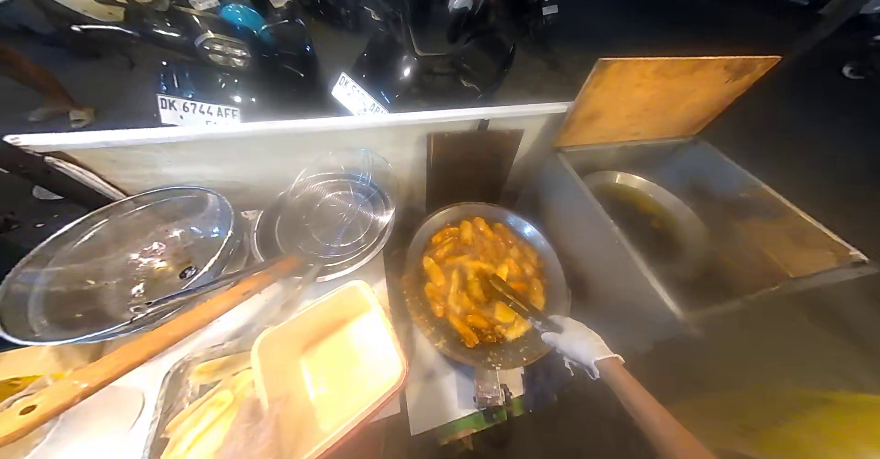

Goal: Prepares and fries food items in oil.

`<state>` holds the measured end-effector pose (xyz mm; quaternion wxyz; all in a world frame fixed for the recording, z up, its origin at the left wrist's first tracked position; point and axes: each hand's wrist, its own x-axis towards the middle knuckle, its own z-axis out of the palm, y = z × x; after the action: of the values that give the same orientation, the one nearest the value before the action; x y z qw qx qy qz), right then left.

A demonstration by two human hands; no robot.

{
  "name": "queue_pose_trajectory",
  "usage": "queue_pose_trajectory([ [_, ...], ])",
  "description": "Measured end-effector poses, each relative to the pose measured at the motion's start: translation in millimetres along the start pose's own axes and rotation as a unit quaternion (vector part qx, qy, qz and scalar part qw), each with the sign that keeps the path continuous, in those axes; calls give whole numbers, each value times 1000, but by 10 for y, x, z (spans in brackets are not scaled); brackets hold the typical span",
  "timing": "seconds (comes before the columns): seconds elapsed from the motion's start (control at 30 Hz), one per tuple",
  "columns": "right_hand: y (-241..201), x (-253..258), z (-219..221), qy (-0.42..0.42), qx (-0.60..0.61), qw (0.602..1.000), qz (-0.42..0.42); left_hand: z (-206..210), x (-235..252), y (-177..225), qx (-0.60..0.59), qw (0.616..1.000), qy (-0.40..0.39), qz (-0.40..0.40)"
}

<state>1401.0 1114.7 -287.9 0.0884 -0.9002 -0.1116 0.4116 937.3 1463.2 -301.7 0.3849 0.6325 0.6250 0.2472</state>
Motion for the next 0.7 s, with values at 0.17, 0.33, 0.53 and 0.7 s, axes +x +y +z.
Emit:
queue_pose_trajectory([
  [0.17, -370, 191, 117, 76, -132, 988, -21, 4, 3, -7, -12, 1000, -6, -16],
  [0.33, -1042, -178, -336, 66, -260, 963, -4, 188, 217, -550, -65, 996, 47, 38],
  [0.53, -1706, -111, -525, 86, -351, 928, -86, 132, 73, -258, -73, 996, 40, 15],
  [0.7, -1871, 43, -666, 54, -423, 896, -123, 9, -59, 19, -27, 1000, 3, -8],
])
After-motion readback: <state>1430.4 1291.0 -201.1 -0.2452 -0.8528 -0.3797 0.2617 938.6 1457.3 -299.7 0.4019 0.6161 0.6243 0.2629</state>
